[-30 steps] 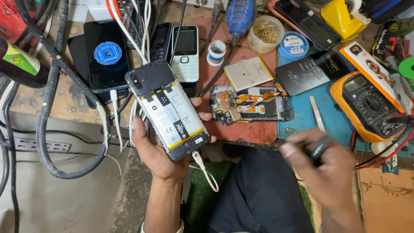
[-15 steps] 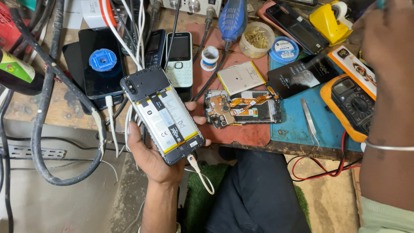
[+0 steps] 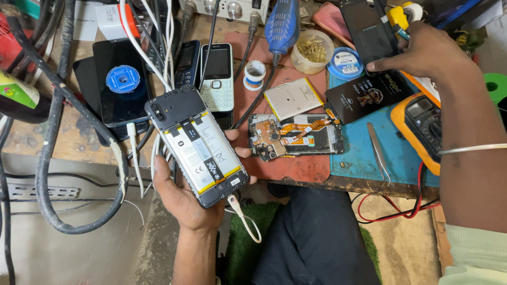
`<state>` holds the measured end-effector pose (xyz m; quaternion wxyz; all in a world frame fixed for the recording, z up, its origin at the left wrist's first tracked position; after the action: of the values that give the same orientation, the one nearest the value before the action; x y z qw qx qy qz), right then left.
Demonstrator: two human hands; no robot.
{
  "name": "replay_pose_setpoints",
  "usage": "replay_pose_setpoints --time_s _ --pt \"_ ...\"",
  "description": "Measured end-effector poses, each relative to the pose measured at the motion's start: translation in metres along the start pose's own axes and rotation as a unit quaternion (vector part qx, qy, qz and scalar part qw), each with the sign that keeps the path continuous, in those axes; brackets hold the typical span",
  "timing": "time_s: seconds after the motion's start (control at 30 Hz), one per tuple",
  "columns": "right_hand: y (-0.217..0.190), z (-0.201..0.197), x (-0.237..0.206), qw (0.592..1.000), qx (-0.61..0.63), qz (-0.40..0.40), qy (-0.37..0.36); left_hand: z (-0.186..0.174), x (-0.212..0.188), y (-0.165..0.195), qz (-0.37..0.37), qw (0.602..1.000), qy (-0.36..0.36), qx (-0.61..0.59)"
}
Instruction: The person uses a screwdriver to work on the back of a disassembled smartphone, then connects a charging cable to test it. They also handle a second smartphone with a cracked screen, connect it to a charger, and observe the charging indicator on the screen.
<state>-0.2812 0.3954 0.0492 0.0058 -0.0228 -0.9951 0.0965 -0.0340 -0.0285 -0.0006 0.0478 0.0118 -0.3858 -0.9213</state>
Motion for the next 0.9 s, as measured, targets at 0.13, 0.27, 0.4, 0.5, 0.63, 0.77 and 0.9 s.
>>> replay_pose_setpoints --time_s 0.13,0.27,0.4,0.5,0.63,0.77,0.9 --pt "-0.024 -0.017 -0.014 0.997 0.004 -0.019 0.075 -0.001 0.001 0.001 -0.003 1.0 0.004 0.014" --pt "-0.045 -0.035 -0.038 0.993 0.055 0.007 0.106 0.0 0.001 0.001 -0.006 1.0 0.001 -0.007" --pt "-0.061 -0.045 -0.052 0.992 0.07 0.006 0.104 0.0 0.001 0.001 0.001 1.0 0.001 0.007" --pt "-0.07 -0.047 -0.055 0.989 0.053 -0.037 0.133 -0.001 0.001 0.0 -0.001 1.0 0.004 0.011" --pt "-0.063 -0.044 -0.053 0.989 0.045 -0.026 0.138 0.0 0.0 0.0 0.003 1.0 0.002 0.005" --pt "-0.05 -0.039 -0.05 0.98 0.111 -0.056 0.152 -0.002 0.0 0.0 -0.002 1.0 -0.006 -0.009" --pt "-0.038 -0.033 -0.045 0.967 0.164 -0.083 0.173 -0.003 0.001 0.001 0.003 1.0 -0.011 -0.004"
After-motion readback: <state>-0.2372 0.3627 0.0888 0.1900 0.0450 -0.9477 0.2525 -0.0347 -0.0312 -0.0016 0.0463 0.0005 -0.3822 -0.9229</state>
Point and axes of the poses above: each hand's wrist, its own x-axis towards the middle knuckle, its own z-axis out of the palm, y = z × x, the point moved 4 cm from there along x, towards the middle knuckle, and after that the axes turned 8 degrees about x, right-handed, at the moved point
